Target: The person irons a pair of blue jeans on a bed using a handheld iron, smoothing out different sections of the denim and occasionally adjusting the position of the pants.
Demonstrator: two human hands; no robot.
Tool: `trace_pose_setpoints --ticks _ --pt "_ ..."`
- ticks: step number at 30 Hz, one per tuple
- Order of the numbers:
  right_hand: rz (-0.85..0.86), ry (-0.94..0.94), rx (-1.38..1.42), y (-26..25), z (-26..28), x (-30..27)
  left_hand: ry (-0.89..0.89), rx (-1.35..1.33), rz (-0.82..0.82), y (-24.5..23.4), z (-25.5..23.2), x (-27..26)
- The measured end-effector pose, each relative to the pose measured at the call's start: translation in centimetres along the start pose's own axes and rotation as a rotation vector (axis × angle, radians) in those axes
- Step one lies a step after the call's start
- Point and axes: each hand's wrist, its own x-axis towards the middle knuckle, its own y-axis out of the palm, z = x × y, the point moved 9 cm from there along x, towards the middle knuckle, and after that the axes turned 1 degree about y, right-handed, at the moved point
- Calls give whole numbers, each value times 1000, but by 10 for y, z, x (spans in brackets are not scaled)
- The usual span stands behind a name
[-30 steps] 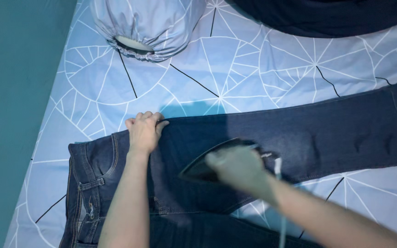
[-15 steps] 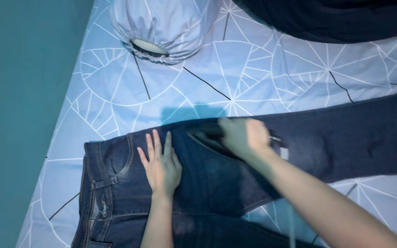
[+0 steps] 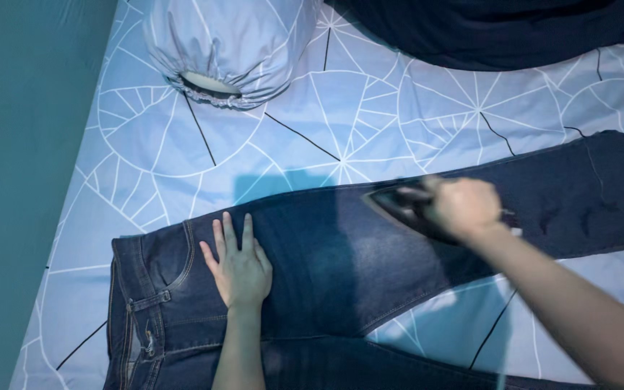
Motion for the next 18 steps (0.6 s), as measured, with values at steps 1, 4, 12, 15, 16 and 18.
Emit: trace_pose_setpoints --ticks 1,4,12,15,16,18 --pt "-51 -91 -6 -1 22 2 9 12 11 3 -1 6" --pt "-152 -341 90 -5 84 3 -4 -6 10 5 0 4" --pt "-122 5 95 22 -96 12 32 55 -5 17 -3 0" --pt "5 335 78 34 -206 -4 38 53 -4 20 0 1" --pt "-46 388 91 31 -228 -12 46 58 -1 21 -1 1" --pt "-26 419 126 34 -244 -12 43 75 12 22 0 3"
